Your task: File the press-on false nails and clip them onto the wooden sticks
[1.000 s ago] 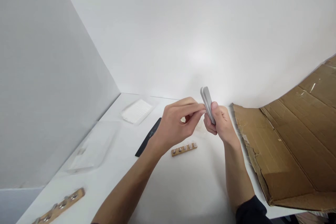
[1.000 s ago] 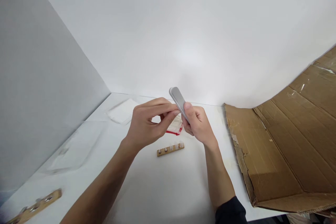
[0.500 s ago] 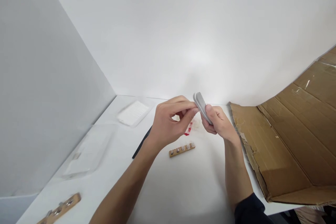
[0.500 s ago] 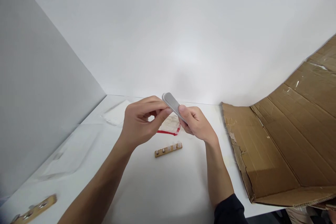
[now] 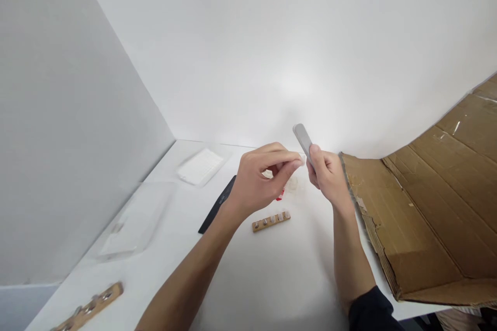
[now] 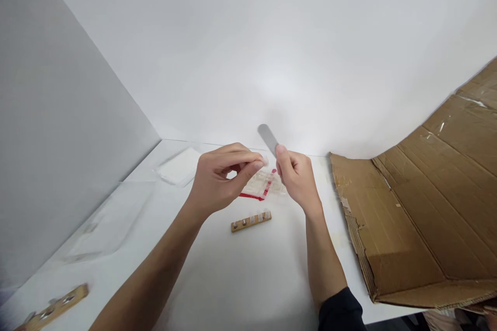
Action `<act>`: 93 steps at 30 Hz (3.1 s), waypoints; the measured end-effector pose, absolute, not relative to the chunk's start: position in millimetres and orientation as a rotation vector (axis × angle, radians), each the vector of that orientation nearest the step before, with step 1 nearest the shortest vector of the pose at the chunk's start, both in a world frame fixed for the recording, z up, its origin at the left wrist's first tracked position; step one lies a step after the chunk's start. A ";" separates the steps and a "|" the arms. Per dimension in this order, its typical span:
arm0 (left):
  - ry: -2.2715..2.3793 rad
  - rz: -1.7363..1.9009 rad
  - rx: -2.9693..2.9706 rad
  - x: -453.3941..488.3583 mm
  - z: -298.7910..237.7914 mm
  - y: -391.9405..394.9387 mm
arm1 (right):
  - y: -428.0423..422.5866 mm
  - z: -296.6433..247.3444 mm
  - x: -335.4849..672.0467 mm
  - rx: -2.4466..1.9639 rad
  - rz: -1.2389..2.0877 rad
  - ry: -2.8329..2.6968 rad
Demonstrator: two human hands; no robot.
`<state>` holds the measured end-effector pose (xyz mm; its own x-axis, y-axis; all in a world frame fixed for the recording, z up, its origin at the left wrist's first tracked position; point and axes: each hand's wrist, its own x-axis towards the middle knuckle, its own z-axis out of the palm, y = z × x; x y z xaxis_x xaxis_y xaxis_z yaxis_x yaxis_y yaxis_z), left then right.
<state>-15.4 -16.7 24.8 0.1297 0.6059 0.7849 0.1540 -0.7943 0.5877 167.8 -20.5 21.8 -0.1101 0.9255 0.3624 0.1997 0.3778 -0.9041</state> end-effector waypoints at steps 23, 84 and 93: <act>0.513 1.566 1.702 -22.1 26.8 -6.3 | -27.0 23.8 163.6 -0.984 0.876 -1.577; 0.663 1.733 1.944 -18.9 24.2 -14.5 | -34.2 29.7 160.8 -0.992 1.041 -1.728; 0.669 1.670 1.981 -11.7 26.0 -24.3 | -45.1 35.1 159.0 -1.037 0.578 -1.517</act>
<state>-11.7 -24.3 26.0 0.1444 0.6307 0.7625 0.0702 -0.7752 0.6278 159.0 -45.1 35.1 0.0424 0.8528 0.5205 0.2899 0.4880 -0.8233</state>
